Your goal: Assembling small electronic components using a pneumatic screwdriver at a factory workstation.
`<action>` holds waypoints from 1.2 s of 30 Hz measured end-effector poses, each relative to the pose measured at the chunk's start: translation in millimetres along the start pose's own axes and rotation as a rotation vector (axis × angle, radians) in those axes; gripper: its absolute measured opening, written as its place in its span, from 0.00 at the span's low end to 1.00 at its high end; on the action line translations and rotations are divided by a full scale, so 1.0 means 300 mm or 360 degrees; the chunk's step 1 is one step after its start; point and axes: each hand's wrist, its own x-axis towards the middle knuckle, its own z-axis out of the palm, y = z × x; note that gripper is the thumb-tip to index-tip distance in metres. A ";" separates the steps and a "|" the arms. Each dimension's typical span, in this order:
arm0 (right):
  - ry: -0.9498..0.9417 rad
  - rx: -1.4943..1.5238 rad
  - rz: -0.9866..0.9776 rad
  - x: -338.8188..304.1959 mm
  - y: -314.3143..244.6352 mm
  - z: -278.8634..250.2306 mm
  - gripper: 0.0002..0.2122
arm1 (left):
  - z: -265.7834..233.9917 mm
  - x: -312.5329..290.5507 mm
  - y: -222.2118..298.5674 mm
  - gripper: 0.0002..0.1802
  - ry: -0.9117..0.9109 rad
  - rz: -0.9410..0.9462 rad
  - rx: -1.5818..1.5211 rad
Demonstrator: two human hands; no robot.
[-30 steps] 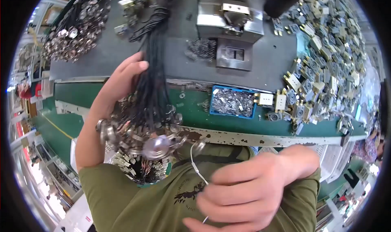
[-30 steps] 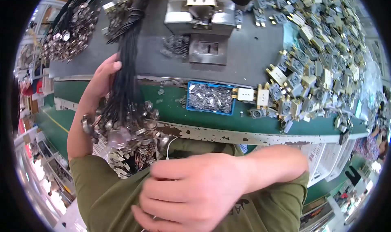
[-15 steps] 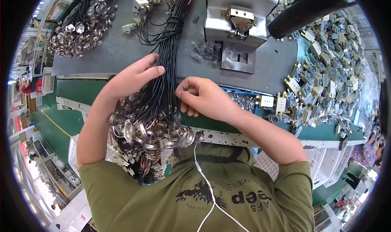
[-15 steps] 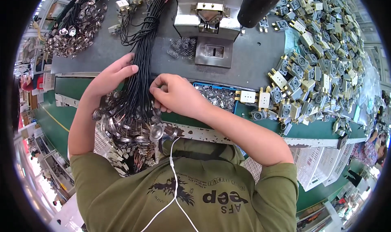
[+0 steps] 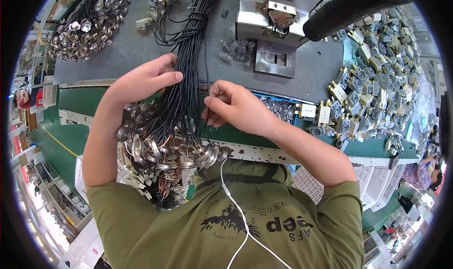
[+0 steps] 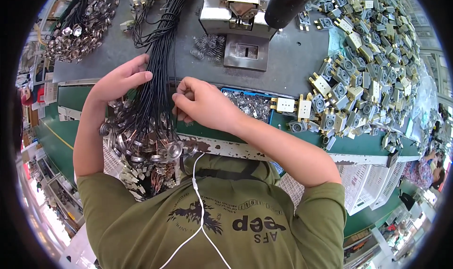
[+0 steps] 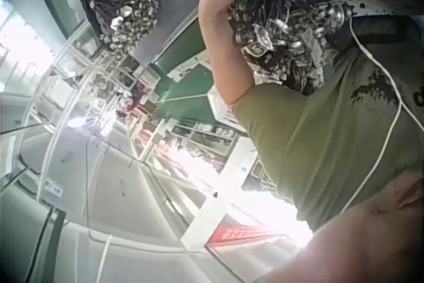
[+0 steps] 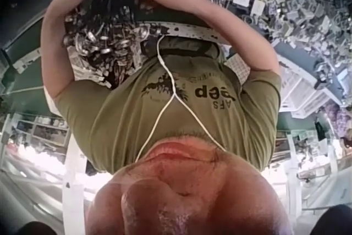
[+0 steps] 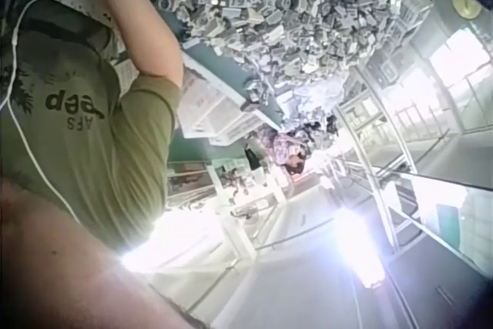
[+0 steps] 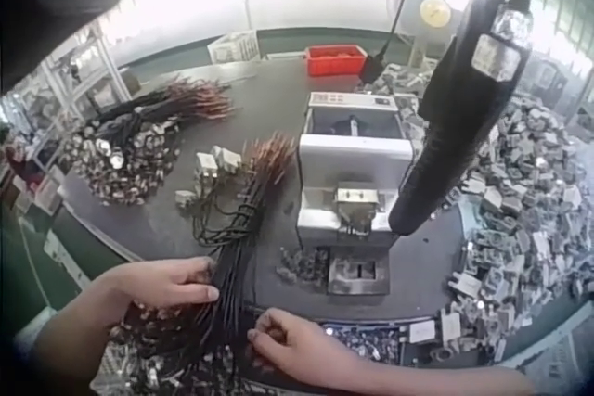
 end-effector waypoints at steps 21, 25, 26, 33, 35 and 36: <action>-0.0150 0.0154 0.0187 -0.166 -0.069 -0.024 0.23 | -0.009 -0.009 0.064 0.32 0.0248 -0.0198 0.0642; -0.0145 -0.0138 -0.0024 -0.187 -0.049 0.007 0.25 | 0.110 -0.067 0.213 0.20 0.0699 0.0885 0.1700; -0.0144 -0.0092 -0.0025 -0.185 -0.055 0.015 0.23 | 0.142 -0.060 0.216 0.20 0.0505 0.1024 0.1541; 0.0287 -0.1222 -0.0773 -0.175 0.105 -0.017 0.13 | 0.124 -0.036 0.168 0.06 -0.0084 0.0974 0.1201; 0.0189 -0.1508 -0.0805 -0.173 0.130 -0.006 0.20 | 0.113 -0.038 0.170 0.06 -0.0103 0.0942 0.1234; 0.0164 -0.1676 -0.0854 -0.165 0.131 0.013 0.23 | 0.109 -0.037 0.171 0.06 -0.0109 0.0948 0.1237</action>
